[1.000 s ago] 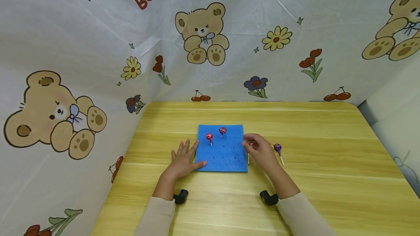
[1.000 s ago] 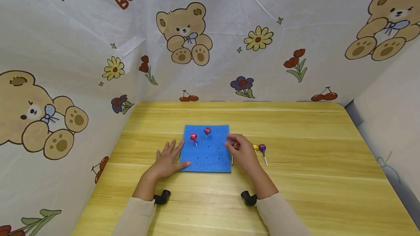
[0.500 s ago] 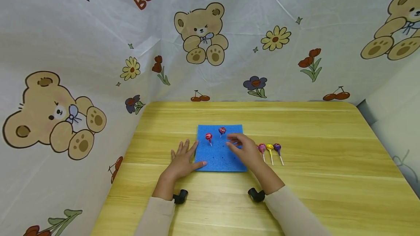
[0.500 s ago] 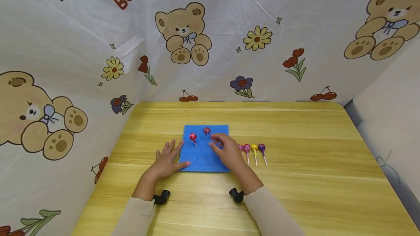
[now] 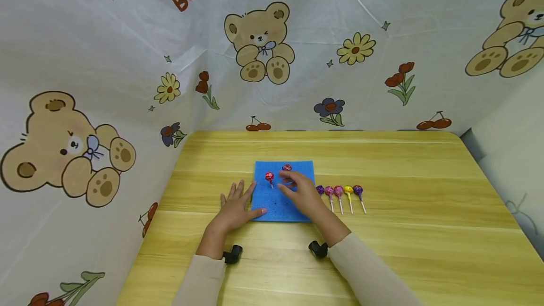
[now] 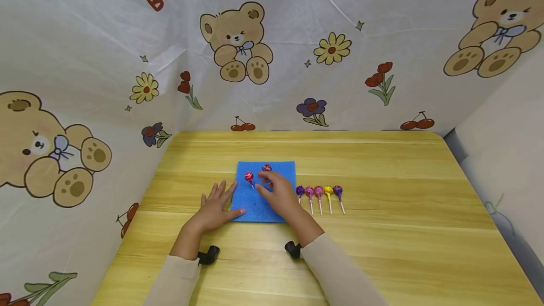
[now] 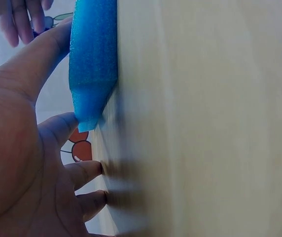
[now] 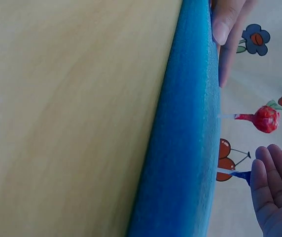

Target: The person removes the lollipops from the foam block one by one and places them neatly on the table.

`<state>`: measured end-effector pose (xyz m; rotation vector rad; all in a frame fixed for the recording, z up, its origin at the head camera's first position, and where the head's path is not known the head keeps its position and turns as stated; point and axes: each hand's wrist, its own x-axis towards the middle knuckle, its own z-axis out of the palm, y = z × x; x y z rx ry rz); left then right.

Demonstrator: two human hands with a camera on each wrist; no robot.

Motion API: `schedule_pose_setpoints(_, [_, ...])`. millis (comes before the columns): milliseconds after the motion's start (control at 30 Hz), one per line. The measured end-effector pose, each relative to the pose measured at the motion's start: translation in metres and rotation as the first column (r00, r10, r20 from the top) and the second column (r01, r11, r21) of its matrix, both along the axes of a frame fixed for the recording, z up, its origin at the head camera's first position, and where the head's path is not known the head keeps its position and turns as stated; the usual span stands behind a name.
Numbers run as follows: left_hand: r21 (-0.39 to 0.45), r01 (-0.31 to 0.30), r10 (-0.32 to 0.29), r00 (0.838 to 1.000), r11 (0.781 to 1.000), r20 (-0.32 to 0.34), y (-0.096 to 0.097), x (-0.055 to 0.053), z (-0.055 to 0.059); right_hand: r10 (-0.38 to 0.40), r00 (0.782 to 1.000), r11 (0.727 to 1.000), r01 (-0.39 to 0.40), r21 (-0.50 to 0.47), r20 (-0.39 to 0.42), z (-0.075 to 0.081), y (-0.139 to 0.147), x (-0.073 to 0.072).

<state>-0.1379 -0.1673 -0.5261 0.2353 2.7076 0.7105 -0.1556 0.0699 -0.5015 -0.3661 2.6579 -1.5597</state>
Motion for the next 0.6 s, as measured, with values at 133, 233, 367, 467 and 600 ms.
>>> schedule_pose_setpoints(133, [-0.009, 0.002, -0.002, 1.000, 1.000, -0.011, 0.001, 0.000, 0.001, 0.002, 1.000, 1.000, -0.002, 0.028, -0.004, -0.001, -0.007, -0.003])
schedule_pose_setpoints(233, [-0.021, 0.001, -0.002, 1.000, 1.000, -0.009, 0.001, 0.000, 0.001, 0.006, 1.000, 0.998, -0.005, 0.058, -0.016, -0.003, -0.011, -0.006])
schedule_pose_setpoints(367, [-0.032, 0.003, -0.004, 1.000, 0.999, -0.012, 0.001, -0.001, 0.000, 0.013, 1.000, 0.997, -0.011, 0.071, -0.027, -0.004, -0.017, -0.008])
schedule_pose_setpoints(467, [-0.030, 0.001, -0.001, 1.000, 1.000, -0.014, 0.001, -0.001, 0.001, 0.017, 0.999, 0.997, -0.014, 0.079, -0.032, -0.005, -0.021, -0.010])
schedule_pose_setpoints(600, [-0.028, 0.002, -0.002, 1.000, 1.000, -0.011, 0.001, 0.000, 0.000, 0.016, 0.999, 0.996, -0.014, 0.088, -0.031, -0.006, -0.024, -0.012])
